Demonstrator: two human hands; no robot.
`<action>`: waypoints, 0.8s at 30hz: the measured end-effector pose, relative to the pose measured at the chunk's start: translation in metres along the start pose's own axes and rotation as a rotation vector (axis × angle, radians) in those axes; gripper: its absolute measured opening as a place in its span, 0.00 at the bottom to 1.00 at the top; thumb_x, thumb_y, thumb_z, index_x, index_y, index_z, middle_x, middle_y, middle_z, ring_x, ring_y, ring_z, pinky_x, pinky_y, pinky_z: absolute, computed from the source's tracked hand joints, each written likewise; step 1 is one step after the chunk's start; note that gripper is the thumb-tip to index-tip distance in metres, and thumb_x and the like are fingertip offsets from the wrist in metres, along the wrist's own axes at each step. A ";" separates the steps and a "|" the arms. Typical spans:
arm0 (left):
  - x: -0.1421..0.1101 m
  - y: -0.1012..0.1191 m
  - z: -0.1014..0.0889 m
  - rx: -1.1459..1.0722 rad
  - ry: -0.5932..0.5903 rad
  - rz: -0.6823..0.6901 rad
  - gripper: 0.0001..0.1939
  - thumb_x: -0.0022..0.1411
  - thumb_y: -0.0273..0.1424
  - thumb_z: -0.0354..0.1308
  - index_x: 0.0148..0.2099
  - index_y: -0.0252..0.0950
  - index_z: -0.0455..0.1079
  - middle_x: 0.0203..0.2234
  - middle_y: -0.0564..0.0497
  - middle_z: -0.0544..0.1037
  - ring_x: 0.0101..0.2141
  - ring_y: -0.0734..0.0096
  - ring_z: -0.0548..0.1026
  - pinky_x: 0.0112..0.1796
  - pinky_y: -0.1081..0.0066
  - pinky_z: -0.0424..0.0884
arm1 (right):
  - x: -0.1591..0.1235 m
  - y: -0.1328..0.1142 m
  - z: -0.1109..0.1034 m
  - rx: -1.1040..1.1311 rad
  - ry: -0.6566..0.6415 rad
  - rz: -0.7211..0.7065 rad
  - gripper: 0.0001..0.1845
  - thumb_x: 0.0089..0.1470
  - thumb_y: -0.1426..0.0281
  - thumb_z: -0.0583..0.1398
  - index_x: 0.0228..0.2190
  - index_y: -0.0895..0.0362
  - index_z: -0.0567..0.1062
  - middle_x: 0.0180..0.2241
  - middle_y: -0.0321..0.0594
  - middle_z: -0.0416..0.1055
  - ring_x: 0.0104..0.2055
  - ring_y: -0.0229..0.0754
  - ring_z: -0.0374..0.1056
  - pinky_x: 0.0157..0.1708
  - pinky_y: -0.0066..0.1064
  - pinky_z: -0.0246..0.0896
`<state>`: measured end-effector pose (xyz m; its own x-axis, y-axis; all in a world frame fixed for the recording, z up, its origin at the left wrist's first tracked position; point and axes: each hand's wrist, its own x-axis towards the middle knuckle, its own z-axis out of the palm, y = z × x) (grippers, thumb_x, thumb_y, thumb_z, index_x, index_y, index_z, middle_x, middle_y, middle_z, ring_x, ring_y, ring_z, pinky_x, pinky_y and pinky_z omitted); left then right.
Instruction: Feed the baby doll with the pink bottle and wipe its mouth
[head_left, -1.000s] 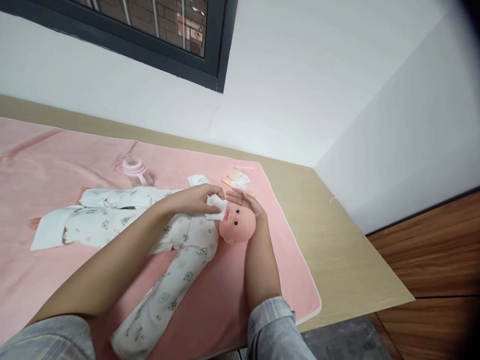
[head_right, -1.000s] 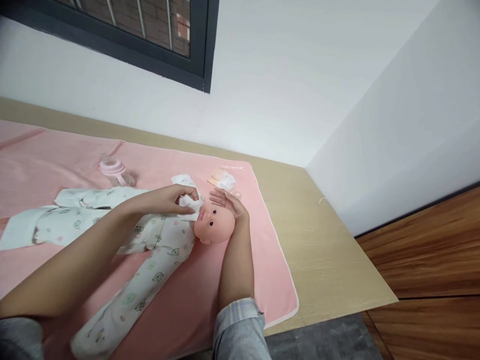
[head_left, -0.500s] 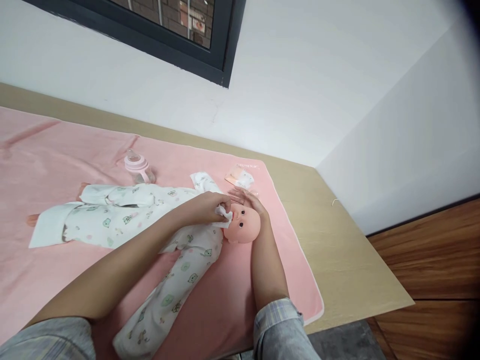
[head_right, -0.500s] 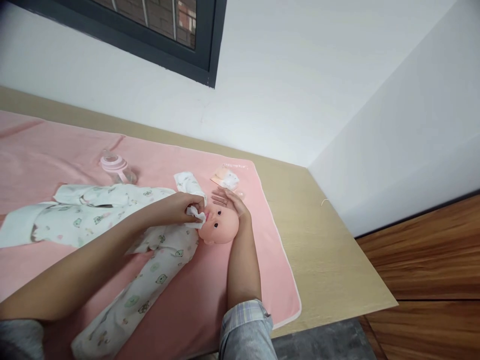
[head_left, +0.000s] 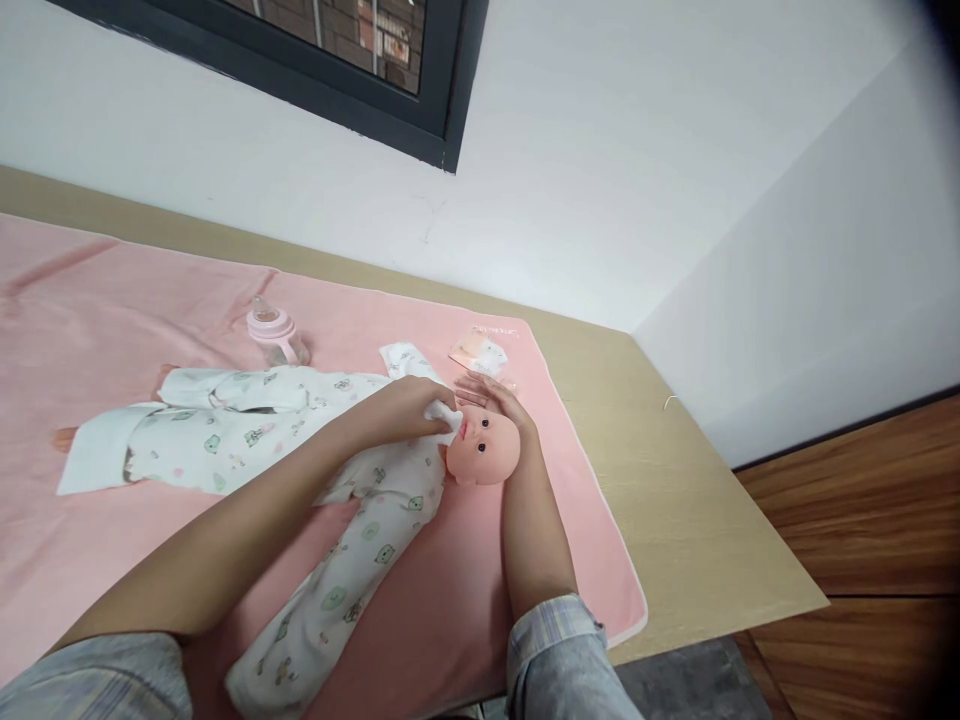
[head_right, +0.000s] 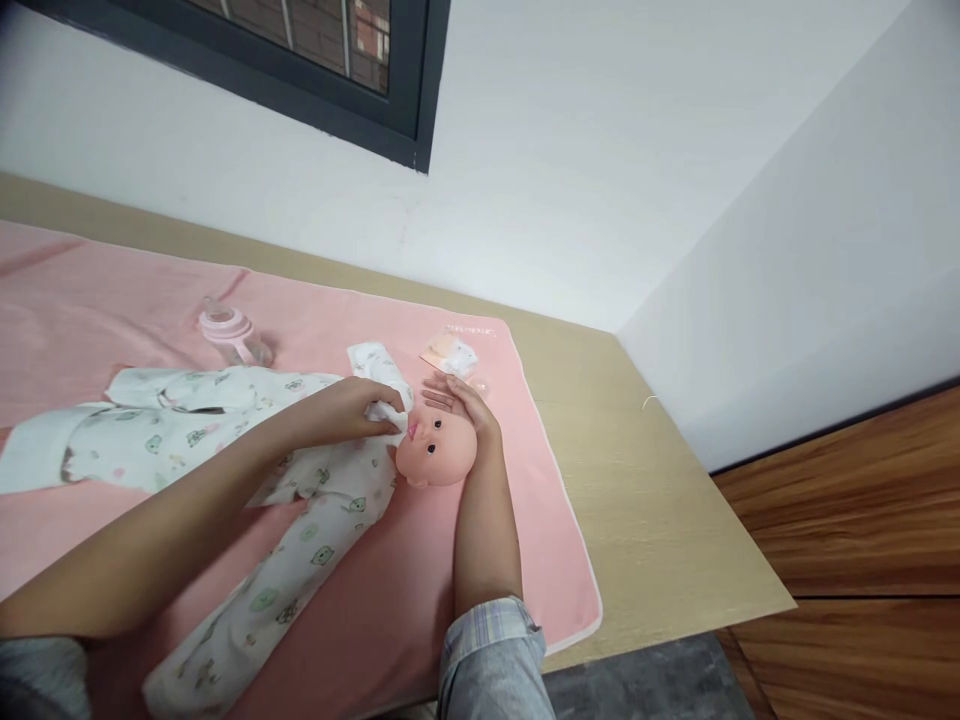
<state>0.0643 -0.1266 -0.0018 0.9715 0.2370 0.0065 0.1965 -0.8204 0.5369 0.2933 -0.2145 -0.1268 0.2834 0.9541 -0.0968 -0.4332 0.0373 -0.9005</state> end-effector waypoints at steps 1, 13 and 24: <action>0.000 0.000 0.000 0.001 0.014 -0.012 0.11 0.56 0.31 0.55 0.39 0.40 0.77 0.36 0.53 0.81 0.36 0.62 0.77 0.34 0.72 0.65 | 0.001 0.000 0.000 0.000 0.003 0.000 0.24 0.52 0.58 0.64 0.50 0.53 0.73 0.52 0.42 0.75 0.55 0.45 0.72 0.61 0.44 0.63; 0.005 -0.002 0.008 0.028 0.108 -0.037 0.16 0.61 0.31 0.57 0.51 0.37 0.76 0.48 0.49 0.79 0.48 0.56 0.75 0.47 0.67 0.68 | -0.008 -0.004 0.007 0.002 -0.010 -0.046 0.19 0.54 0.60 0.63 0.48 0.52 0.75 0.51 0.40 0.76 0.55 0.47 0.71 0.62 0.44 0.62; 0.005 0.006 0.015 -0.139 0.219 -0.009 0.11 0.59 0.25 0.57 0.44 0.37 0.77 0.44 0.51 0.80 0.46 0.60 0.76 0.45 0.67 0.68 | -0.001 0.001 -0.001 0.028 -0.064 -0.045 0.21 0.52 0.60 0.64 0.48 0.52 0.75 0.50 0.40 0.77 0.56 0.48 0.71 0.64 0.45 0.60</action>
<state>0.0721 -0.1376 -0.0110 0.9148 0.3636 0.1759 0.1702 -0.7420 0.6485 0.2937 -0.2158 -0.1280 0.2484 0.9682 -0.0288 -0.4449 0.0876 -0.8913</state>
